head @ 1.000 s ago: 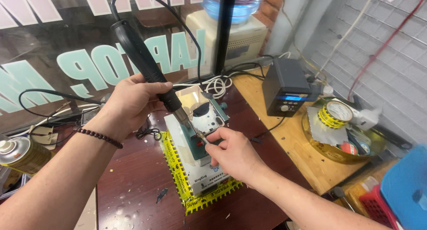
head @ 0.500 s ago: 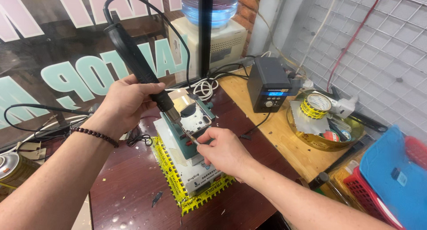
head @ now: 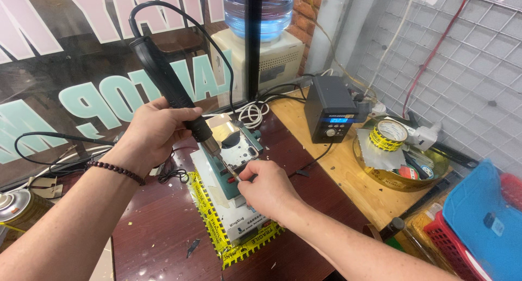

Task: The person holds a hot air gun and heats the back glass of a phone clamped in a repair fixture, while using a thin pry tool in the other hand to work along the edge of the back cover, loosening the adhesive around the phone body.

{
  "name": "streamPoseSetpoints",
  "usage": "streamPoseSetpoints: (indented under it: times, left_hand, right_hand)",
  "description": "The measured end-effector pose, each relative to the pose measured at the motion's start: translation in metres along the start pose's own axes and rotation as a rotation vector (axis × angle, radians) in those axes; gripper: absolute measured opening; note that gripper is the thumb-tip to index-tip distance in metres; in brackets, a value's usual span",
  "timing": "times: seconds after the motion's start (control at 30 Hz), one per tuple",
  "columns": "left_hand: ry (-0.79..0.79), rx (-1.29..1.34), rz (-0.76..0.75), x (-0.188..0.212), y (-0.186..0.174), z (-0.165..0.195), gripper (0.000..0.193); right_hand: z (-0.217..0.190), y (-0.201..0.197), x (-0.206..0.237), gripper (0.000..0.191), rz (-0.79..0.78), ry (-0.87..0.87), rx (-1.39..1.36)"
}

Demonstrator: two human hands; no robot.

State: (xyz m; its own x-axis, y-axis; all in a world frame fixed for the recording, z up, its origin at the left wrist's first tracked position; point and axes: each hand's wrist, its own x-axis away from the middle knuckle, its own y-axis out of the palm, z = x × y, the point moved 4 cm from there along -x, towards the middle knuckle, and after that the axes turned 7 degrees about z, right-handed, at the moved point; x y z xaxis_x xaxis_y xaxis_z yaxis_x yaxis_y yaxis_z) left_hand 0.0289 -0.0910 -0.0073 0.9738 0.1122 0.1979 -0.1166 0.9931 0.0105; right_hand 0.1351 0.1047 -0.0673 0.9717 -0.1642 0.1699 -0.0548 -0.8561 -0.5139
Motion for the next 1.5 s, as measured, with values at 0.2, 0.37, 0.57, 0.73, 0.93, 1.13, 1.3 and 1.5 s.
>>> streamPoseSetpoints:
  times: [0.2, 0.37, 0.57, 0.73, 0.93, 1.13, 1.3, 1.5]
  left_hand:
    - [-0.006, 0.008, -0.029, 0.001, 0.002, -0.001, 0.016]
    - [-0.006, -0.012, -0.024, 0.001, 0.005, -0.002, 0.016]
    - [-0.009, -0.01, -0.03, -0.001, 0.007, -0.002, 0.016]
    - [-0.006, -0.014, -0.033, -0.005, 0.007, -0.004, 0.016]
    - [0.005, 0.032, -0.021, -0.01, -0.008, 0.0, 0.016]
    - [-0.041, -0.034, 0.022, -0.01, -0.03, -0.004, 0.014]
    - [-0.037, -0.016, 0.028, -0.009, -0.038, -0.005, 0.013]
    - [-0.014, 0.021, -0.041, -0.009, -0.022, -0.007, 0.012]
  right_hand:
    - [0.004, 0.002, -0.002, 0.013, 0.018, 0.006, 0.057]
    - [0.002, 0.0, -0.001, 0.014, 0.06, -0.082, 0.11]
    - [0.003, 0.001, 0.0, 0.016, 0.045, -0.036, 0.101]
    - [0.0, 0.0, 0.003, 0.018, 0.071, -0.095, 0.156]
    - [0.008, -0.011, -0.003, 0.025, -0.004, 0.004, -0.054]
    - [0.008, -0.012, 0.0, 0.032, -0.098, 0.078, -0.197]
    - [0.003, -0.005, 0.0, 0.021, -0.126, 0.098, -0.152]
    - [0.006, -0.006, -0.004, 0.017, -0.146, 0.101, -0.178]
